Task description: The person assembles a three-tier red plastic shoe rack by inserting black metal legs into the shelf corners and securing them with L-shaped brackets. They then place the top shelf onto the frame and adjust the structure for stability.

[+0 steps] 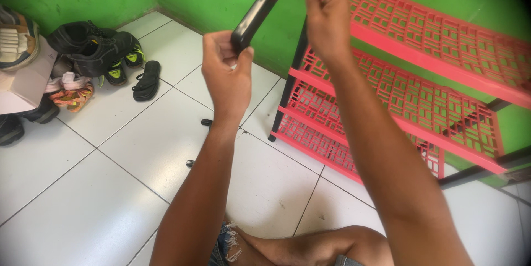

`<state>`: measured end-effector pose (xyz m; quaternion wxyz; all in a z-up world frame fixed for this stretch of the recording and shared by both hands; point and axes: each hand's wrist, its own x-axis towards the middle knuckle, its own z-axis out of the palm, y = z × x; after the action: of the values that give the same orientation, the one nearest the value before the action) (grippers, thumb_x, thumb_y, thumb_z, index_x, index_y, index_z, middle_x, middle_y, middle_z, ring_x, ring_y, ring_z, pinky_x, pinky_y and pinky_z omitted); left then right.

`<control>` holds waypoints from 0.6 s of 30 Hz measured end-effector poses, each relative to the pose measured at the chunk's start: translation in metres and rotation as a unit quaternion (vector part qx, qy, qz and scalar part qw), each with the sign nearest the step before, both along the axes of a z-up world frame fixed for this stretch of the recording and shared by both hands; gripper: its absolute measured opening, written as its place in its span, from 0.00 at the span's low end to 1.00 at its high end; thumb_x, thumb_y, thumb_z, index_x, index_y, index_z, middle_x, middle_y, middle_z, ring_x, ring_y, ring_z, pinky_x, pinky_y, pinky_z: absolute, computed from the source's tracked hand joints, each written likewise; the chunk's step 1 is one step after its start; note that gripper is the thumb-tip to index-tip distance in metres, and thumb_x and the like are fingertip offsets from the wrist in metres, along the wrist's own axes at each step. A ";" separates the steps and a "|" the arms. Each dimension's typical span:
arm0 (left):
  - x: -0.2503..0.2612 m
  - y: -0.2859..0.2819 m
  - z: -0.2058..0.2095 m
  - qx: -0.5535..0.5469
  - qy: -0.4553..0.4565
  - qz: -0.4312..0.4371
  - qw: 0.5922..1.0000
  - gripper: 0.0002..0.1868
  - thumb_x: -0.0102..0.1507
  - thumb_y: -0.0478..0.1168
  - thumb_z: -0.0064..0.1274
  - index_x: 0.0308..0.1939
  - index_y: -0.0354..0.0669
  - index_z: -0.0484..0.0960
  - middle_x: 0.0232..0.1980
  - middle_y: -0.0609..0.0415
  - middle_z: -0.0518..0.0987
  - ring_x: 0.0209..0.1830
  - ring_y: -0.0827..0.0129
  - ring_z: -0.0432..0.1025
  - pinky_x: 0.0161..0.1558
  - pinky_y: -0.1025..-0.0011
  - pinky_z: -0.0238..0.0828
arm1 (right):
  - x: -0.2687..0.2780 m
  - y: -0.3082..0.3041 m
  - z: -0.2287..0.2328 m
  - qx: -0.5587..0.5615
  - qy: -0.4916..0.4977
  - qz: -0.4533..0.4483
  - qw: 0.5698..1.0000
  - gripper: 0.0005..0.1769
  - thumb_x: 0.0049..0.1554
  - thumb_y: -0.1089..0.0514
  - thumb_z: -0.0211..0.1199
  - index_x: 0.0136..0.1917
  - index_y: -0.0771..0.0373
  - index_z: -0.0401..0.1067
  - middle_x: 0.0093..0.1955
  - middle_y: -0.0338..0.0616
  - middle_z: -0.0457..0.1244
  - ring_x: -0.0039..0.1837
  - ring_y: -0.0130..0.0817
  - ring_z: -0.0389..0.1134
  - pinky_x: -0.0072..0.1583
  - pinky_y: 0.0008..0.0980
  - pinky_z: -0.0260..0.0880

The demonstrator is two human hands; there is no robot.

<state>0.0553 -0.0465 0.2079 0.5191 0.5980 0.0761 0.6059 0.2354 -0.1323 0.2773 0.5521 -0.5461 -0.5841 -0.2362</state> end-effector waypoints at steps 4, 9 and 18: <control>0.024 -0.009 0.018 -0.007 -0.006 -0.040 0.999 0.13 0.65 0.27 0.56 0.51 0.36 0.72 0.44 0.53 0.79 0.43 0.72 0.76 0.47 0.73 0.76 | 0.036 -0.012 0.021 -0.031 0.022 -0.084 0.996 0.08 0.70 0.64 0.52 0.53 0.71 0.68 0.43 0.40 0.61 0.45 0.26 0.62 0.48 0.31 0.68; 0.053 -0.018 0.038 0.055 -0.023 -0.020 0.998 0.13 0.64 0.26 0.57 0.49 0.35 0.71 0.42 0.52 0.79 0.40 0.70 0.76 0.45 0.72 0.75 | 0.087 -0.031 0.032 -0.101 0.105 -0.128 0.981 0.18 0.72 0.61 0.54 0.39 0.67 0.64 0.30 0.33 0.52 0.33 0.22 0.51 0.36 0.33 0.54; 0.099 -0.014 0.052 0.118 -0.035 -0.019 0.992 0.15 0.63 0.24 0.57 0.49 0.36 0.70 0.41 0.52 0.79 0.39 0.69 0.79 0.44 0.70 0.77 | 0.172 -0.056 0.047 -0.186 -0.025 -0.252 0.949 0.15 0.70 0.61 0.54 0.40 0.68 0.64 0.31 0.38 0.52 0.34 0.27 0.51 0.37 0.38 0.52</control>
<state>0.1538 -0.0605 0.2597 0.4588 0.6347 -0.0257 0.6213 0.4075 -0.1886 0.3239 0.3482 -0.7622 -0.4752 -0.2683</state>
